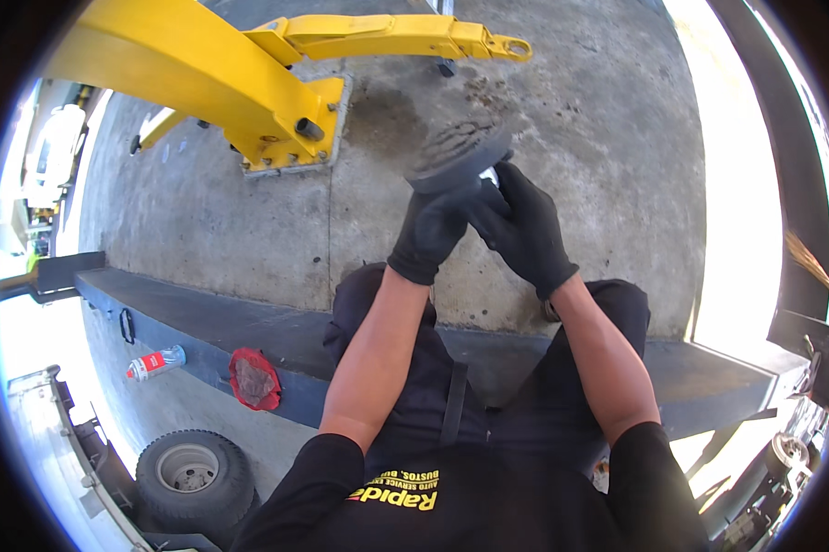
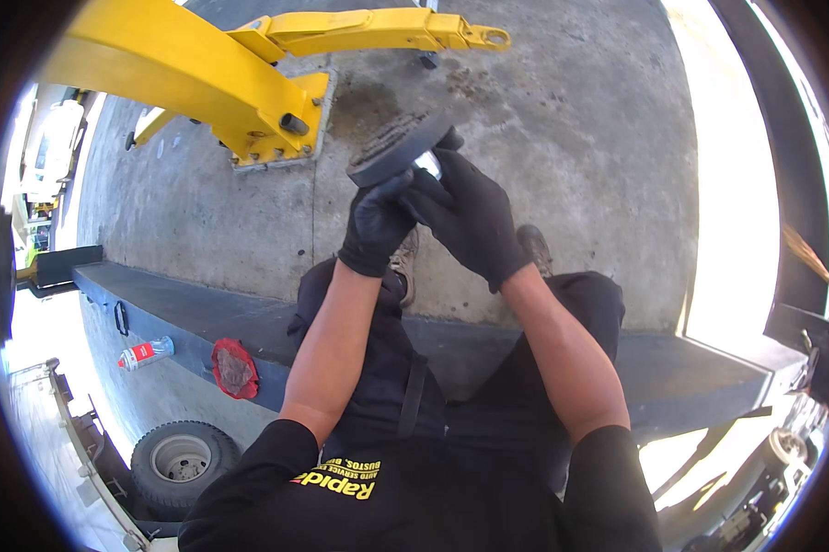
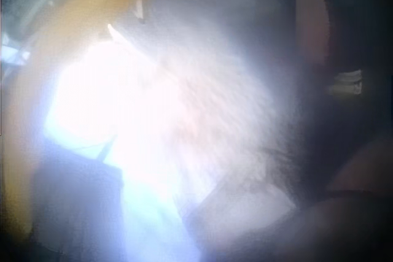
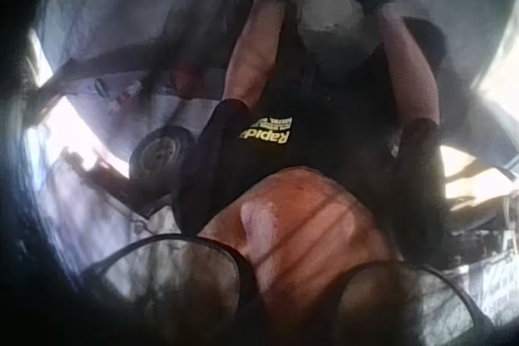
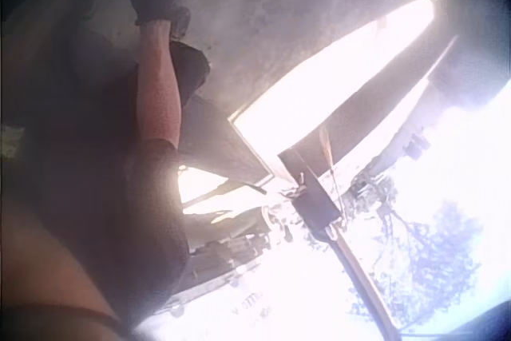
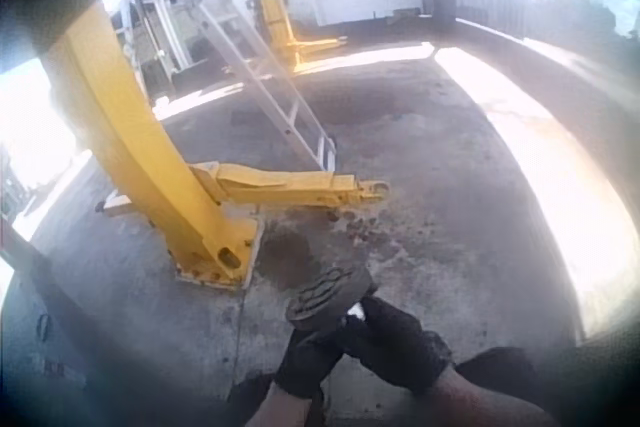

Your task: The person holds a mechanical part with a threaded shaft and rubber seal, rotates it to inspect surfaces, then applies a red lubricant from a small bottle onto the shaft. The part remains in hand after application.

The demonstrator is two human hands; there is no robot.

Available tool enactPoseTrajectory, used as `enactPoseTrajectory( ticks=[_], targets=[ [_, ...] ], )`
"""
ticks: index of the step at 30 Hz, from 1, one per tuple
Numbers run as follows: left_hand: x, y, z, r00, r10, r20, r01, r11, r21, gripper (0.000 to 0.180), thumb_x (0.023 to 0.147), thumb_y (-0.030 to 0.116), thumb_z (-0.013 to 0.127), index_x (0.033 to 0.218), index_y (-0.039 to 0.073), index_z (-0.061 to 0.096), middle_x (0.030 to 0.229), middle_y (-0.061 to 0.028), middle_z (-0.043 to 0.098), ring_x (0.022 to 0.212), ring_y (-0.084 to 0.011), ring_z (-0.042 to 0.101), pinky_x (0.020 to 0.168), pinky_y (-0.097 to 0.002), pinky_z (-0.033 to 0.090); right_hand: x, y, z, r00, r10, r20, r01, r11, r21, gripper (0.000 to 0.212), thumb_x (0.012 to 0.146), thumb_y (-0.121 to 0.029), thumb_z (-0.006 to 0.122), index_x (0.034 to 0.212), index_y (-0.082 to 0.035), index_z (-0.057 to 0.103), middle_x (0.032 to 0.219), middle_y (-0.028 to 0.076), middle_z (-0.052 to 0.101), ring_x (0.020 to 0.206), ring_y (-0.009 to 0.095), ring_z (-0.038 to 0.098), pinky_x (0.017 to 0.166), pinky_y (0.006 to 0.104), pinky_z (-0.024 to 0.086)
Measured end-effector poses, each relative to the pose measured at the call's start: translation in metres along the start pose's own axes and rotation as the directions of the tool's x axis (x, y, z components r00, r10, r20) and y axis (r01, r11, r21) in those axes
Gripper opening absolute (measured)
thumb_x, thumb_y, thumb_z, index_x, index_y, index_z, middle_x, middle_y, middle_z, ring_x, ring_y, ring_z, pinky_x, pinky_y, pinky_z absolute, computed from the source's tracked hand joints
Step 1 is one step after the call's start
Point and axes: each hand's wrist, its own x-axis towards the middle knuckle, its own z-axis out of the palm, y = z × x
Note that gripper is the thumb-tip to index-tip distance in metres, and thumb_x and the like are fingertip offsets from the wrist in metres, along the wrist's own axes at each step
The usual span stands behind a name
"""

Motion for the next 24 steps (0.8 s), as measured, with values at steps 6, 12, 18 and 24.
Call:
enactPoseTrajectory(
  ticks=[6, 12, 18, 24],
  targets=[
    [-0.002, -0.014, -0.02, 0.996, -0.062, -0.057, 0.057, 0.995, -0.077, 0.057, 0.103, 0.0, 0.065, 0.158, -0.004, 0.051, 0.148, -0.0169, 0.065, 0.135, -0.0288, 0.066, 0.115, -0.0429, 0.054, -0.011, 0.0, 0.01, 0.97, -0.135, -0.204, 0.115, 0.988, -0.104, 0.058, 0.09, -0.026, 0.088, 0.14, -0.005, 0.067, 0.111, 0.016, 0.075, 0.097, 0.034, 0.074, 0.085, 0.0443, 0.059],
    [-0.006, 0.001, -0.01, 0.99, -0.005, 0.139, 0.029, 0.985, -0.172, 0.08, 0.095, 0.01, 0.075, 0.167, -0.001, 0.042, 0.168, -0.0218, 0.05, 0.154, -0.0359, 0.051, 0.127, -0.048, 0.045, -0.012, -0.006, 0.011, 0.701, -0.611, -0.368, 0.402, 0.765, -0.504, 0.051, 0.082, -0.01, 0.095, 0.129, -0.008, 0.074, 0.133, 0.016, 0.07, 0.111, 0.03, 0.072, 0.09, 0.0395, 0.059],
    [0.012, 0.017, -0.002, 0.975, 0.103, 0.195, -0.116, 0.991, 0.059, 0.103, 0.088, 0.029, 0.086, 0.171, -0.001, 0.034, 0.171, -0.024, 0.045, 0.157, -0.0355, 0.048, 0.127, -0.0493, 0.044, -0.019, -0.008, 0.029, 0.662, -0.713, -0.232, 0.557, 0.675, -0.483, 0.031, 0.081, -0.015, 0.089, 0.108, -0.014, 0.074, 0.119, 0.004, 0.075, 0.111, 0.031, 0.069, 0.099, 0.046, 0.051],
    [-0.003, 0.023, -0.023, 0.975, 0.038, 0.217, -0.084, 0.975, 0.207, 0.113, 0.089, 0.056, 0.086, 0.171, -0.001, 0.035, 0.171, -0.0233, 0.046, 0.156, -0.0353, 0.048, 0.128, -0.0488, 0.043, -0.023, -0.011, 0.027, 0.7, -0.687, -0.194, 0.568, 0.701, -0.431, 0.03, 0.082, -0.009, 0.087, 0.107, -0.01, 0.072, 0.117, 0.008, 0.078, 0.103, 0.03, 0.073, 0.096, 0.046, 0.052]
  ],
)
